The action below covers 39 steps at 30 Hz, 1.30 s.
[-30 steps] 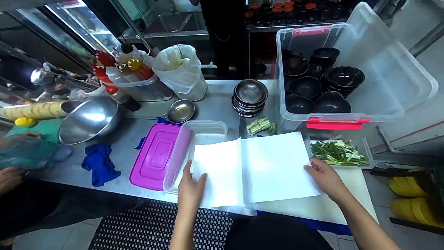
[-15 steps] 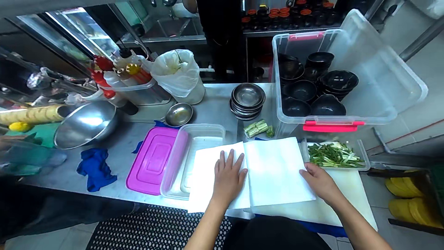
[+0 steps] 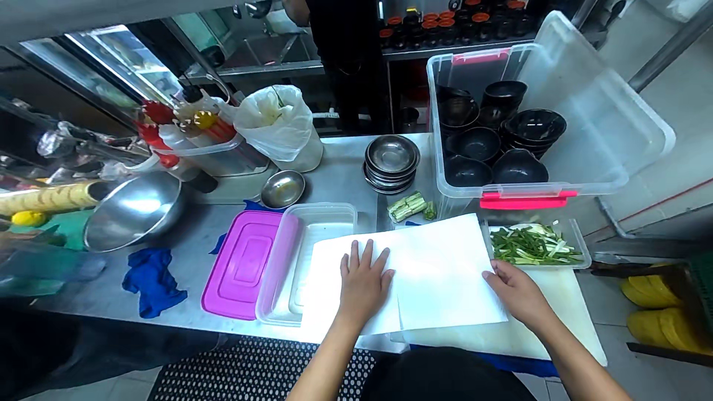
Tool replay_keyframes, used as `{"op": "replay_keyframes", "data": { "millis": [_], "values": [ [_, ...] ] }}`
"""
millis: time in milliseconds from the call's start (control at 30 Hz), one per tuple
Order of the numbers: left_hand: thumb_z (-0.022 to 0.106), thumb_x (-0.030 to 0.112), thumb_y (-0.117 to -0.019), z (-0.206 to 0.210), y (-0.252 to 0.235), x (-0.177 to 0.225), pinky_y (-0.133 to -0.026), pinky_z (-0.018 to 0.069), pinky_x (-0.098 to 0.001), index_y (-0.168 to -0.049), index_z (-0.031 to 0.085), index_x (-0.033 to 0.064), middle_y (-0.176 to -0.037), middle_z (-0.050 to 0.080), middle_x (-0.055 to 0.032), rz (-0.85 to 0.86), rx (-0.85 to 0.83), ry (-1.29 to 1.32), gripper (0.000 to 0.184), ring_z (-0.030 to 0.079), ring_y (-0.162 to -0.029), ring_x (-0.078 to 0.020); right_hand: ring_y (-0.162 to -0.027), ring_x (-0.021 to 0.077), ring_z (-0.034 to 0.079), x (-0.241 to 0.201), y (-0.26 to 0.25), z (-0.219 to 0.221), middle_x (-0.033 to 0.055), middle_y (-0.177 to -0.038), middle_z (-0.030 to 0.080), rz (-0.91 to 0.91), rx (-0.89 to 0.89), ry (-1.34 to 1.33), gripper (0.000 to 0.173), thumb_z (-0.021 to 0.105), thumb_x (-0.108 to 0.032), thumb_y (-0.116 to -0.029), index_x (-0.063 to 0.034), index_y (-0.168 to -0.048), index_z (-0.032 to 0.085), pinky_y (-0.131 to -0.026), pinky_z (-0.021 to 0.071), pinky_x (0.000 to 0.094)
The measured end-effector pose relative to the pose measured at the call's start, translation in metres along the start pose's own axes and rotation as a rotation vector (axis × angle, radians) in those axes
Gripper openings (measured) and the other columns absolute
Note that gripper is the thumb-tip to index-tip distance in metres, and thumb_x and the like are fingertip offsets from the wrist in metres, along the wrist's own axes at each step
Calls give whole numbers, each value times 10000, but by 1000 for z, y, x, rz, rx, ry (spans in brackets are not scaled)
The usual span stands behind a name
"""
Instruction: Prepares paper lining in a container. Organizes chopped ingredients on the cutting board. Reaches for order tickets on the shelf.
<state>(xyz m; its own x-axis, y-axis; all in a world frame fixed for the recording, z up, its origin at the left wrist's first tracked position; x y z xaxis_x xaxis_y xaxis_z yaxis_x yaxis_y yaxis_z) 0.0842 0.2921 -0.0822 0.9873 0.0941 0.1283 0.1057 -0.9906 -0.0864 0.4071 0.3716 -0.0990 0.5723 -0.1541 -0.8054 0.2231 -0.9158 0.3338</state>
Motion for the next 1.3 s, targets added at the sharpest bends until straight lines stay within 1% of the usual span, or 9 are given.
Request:
{"op": "replay_keyframes", "data": {
  "millis": [200, 300, 400, 467, 667, 767, 867, 1067, 1300],
  "values": [
    [570, 487, -981, -18, 5, 16, -1130, 321, -641, -1399, 629, 283, -1593, 427, -97, 40, 175, 76, 469, 302, -1501, -386, -658, 109, 647, -25, 9, -6, 0, -799, 676, -89, 54, 58, 294, 628, -281, -991, -147, -1250, 656, -622, 567, 319],
    [619, 343, -977, -23, 6, 31, -1071, 401, -576, -1280, 696, 301, -1395, 584, -53, 105, 206, 108, 315, 462, -1371, -319, -670, 121, 671, -35, 9, -1, -9, -795, 690, -78, 35, 159, 366, 693, -350, -957, -179, -1277, 642, -648, 595, 359],
    [632, 230, -964, -24, 6, 43, -1021, 433, -530, -1142, 756, 302, -1168, 660, -11, 175, 201, 149, 228, 560, -1203, -264, -661, 166, 609, -51, 10, 2, 13, -766, 637, -61, 14, 333, 389, 664, -295, -967, -177, -1335, 620, -645, 542, 426],
    [581, 286, -993, -20, 8, 48, -1018, 433, -505, -1129, 758, 308, -1116, 665, 20, 185, 175, 144, 224, 570, -1176, -227, -635, 169, 558, -63, 11, 3, 7, -730, 585, -73, 5, 412, 379, 636, -273, -975, -186, -1344, 619, -617, 510, 424],
    [497, 440, -1030, -12, 14, 51, -1045, 425, -497, -1226, 728, 307, -1195, 667, 28, 137, 133, 143, 331, 556, -1231, -216, -719, 207, 630, -107, 18, 29, 34, -798, 653, -131, -88, 495, 399, 613, -320, -998, -209, -1381, 614, -701, 555, 460],
    [485, 427, -1039, -10, 16, 49, -1045, 433, -506, -1244, 721, 301, -1223, 672, 23, 124, 149, 172, 337, 552, -1260, -224, -939, 282, 693, -128, 20, 66, 104, -1035, 722, -152, -231, 576, 468, 568, -338, -1016, -179, -1456, 565, -878, 558, 522],
    [479, 375, -1045, -9, 19, 44, -1056, 435, -511, -1256, 717, 287, -1255, 678, 40, 96, 162, 223, 330, 538, -1306, -224, -1054, 304, 684, -140, 20, 102, 122, -1149, 716, -180, -319, 635, 484, 524, -343, -1026, -158, -1473, 548, -941, 537, 529],
    [503, 268, -1019, -9, 21, 34, -1057, 433, -535, -1218, 725, 244, -1354, 646, 28, 35, 169, 285, 298, 480, -1384, -275, -1077, 308, 684, -144, 14, 143, 130, -1143, 714, -172, -378, 685, 499, 463, -350, -1049, -125, -1491, 517, -953, 528, 525],
    [484, 186, -1027, -7, 23, 21, -1112, 426, -520, -1222, 730, 205, -1370, 648, 33, -50, 174, 480, 314, 480, -1405, -237, -1027, 288, 689, -145, 8, 156, 116, -1072, 715, -130, -379, 625, 498, 439, -347, -1059, -116, -1495, 504, -927, 543, 506]
  ]
}}
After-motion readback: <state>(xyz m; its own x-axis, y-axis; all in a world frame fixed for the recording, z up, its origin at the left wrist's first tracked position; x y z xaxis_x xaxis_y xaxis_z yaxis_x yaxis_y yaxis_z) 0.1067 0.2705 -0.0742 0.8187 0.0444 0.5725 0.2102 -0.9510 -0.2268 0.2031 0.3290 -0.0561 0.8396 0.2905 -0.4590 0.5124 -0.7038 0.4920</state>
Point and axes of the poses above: each hand's wrist, its own y-axis away from the middle knuckle, its own z-axis out of the palm, x = y × z, the point moved 10 cm from there along -y, towards the middle knuckle
